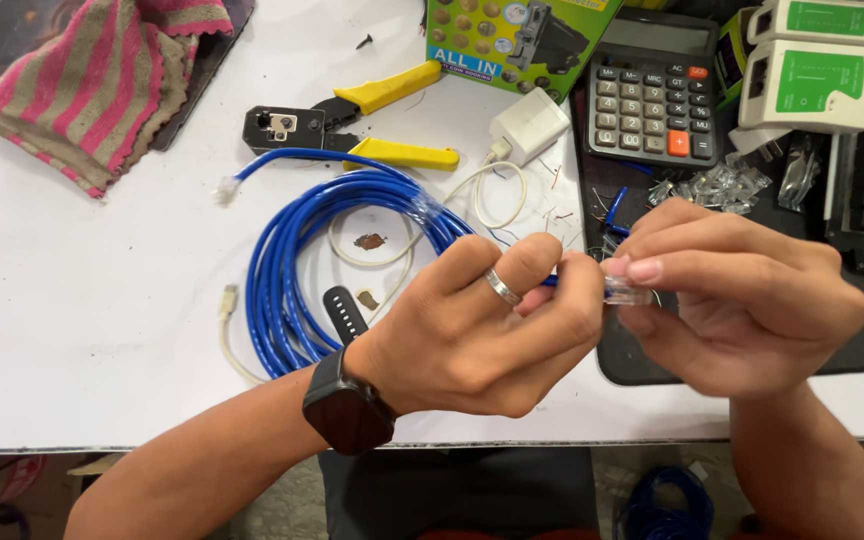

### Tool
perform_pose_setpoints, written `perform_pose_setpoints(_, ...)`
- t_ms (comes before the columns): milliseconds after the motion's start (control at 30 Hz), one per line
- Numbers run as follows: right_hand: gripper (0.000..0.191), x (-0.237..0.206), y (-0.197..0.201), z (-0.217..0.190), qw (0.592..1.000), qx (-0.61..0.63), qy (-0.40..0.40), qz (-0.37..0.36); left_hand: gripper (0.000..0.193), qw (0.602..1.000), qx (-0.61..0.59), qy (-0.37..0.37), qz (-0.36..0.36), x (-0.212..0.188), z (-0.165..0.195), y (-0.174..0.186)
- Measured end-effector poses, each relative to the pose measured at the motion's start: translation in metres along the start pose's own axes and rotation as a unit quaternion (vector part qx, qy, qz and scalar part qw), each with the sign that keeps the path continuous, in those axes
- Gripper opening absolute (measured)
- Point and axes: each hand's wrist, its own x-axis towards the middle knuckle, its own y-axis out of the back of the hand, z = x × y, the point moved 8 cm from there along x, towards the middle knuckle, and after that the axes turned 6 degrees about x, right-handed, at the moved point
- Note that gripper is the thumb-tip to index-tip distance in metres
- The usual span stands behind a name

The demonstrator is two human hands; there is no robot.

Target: The person strips the end of a blue ethernet cable by hand, untwists and arranges the small internal wires, trims them with crimping pliers, and fits an RJ45 connector. They crimp the connector with the pliers, plug both cable ends into a network cable tester, and watch the tester's indicator lights before removing the cable and handling another connector.

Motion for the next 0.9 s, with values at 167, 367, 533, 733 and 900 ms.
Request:
perform_pose_setpoints(167,0.026,-0.005,0.005,0.007,0.996,0.026,-0.083,0.013,0.012,0.993,-0.11,0.019,0.023,-0.004,-0.004,0.003)
perform_pose_setpoints(367,0.021,-0.007,0.006,0.007,0.995,0.043,-0.094,0.015,0.029,0.968,-0.24,0.057,0.033,-0.015,-0.01,-0.005)
perform_pose_setpoints(533,0.02,-0.006,0.005,0.01,0.993,0.05,-0.106,0.011,0.035,0.951,-0.298,0.072,0.033,-0.02,-0.009,-0.011)
perform_pose_setpoints(733,0.022,-0.006,0.004,0.01,0.992,0.063,-0.107,0.003,0.041,0.947,-0.305,0.09,0.038,-0.019,-0.008,-0.013)
perform_pose_setpoints(900,0.021,-0.007,0.004,0.01,0.991,0.071,-0.113,0.01,0.039,0.945,-0.312,0.088,0.04,-0.02,-0.009,-0.013)
